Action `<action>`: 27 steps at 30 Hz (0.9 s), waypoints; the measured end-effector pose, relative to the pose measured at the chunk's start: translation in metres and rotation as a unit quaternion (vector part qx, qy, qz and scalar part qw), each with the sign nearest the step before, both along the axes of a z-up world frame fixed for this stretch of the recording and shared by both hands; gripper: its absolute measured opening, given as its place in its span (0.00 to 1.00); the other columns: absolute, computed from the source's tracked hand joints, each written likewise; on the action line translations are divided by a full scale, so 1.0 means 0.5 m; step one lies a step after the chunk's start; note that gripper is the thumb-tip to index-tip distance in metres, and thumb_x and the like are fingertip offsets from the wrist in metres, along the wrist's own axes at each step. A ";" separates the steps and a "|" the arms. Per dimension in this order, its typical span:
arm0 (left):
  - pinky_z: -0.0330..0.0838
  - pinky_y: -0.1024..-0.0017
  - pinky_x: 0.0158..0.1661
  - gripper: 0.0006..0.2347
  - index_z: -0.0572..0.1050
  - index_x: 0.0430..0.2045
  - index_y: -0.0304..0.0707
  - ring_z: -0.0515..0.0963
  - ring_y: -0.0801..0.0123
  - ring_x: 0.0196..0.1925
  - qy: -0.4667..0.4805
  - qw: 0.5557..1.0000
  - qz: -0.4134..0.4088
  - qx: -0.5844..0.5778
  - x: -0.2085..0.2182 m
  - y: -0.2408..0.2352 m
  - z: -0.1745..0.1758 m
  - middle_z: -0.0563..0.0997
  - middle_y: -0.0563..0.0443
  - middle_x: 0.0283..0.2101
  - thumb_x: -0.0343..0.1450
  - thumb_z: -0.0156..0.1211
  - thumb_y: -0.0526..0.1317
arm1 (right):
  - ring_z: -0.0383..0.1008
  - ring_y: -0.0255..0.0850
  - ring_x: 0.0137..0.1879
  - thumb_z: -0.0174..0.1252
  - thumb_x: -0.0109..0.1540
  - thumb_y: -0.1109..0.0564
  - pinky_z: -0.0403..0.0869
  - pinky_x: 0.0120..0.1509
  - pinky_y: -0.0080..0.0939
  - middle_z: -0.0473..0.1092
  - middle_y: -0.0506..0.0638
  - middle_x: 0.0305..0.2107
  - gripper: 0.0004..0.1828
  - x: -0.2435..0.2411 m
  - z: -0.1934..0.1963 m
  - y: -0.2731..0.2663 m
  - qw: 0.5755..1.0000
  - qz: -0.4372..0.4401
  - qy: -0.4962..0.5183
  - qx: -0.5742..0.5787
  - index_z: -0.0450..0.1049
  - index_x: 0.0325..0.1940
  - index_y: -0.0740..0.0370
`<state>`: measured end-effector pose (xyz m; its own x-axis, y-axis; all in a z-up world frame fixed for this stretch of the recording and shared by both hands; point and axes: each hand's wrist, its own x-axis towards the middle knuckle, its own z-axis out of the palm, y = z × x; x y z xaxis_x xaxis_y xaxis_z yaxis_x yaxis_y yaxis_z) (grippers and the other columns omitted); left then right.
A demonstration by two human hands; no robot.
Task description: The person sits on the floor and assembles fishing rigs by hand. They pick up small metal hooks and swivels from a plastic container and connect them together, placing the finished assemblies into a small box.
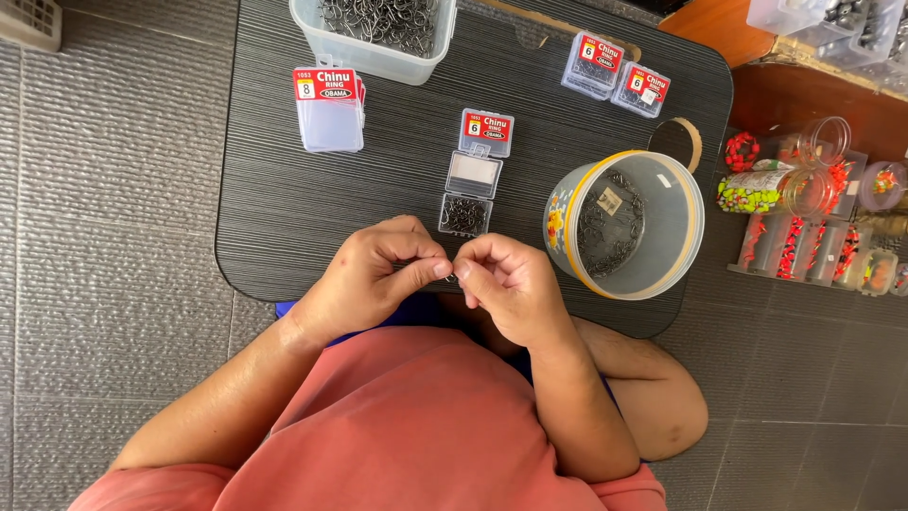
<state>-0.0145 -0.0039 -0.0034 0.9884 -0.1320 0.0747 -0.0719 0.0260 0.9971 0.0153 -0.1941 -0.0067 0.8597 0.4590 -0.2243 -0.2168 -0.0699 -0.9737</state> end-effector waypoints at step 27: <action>0.70 0.71 0.30 0.06 0.80 0.22 0.35 0.74 0.64 0.25 0.009 0.996 0.065 0.052 -0.003 -0.002 -0.018 0.74 0.48 0.21 0.69 0.62 0.36 | 0.70 0.38 0.21 0.59 0.59 0.68 0.67 0.20 0.30 0.71 0.54 0.22 0.04 0.014 0.031 0.017 0.910 -0.097 -0.359 -0.185 0.77 0.36 0.67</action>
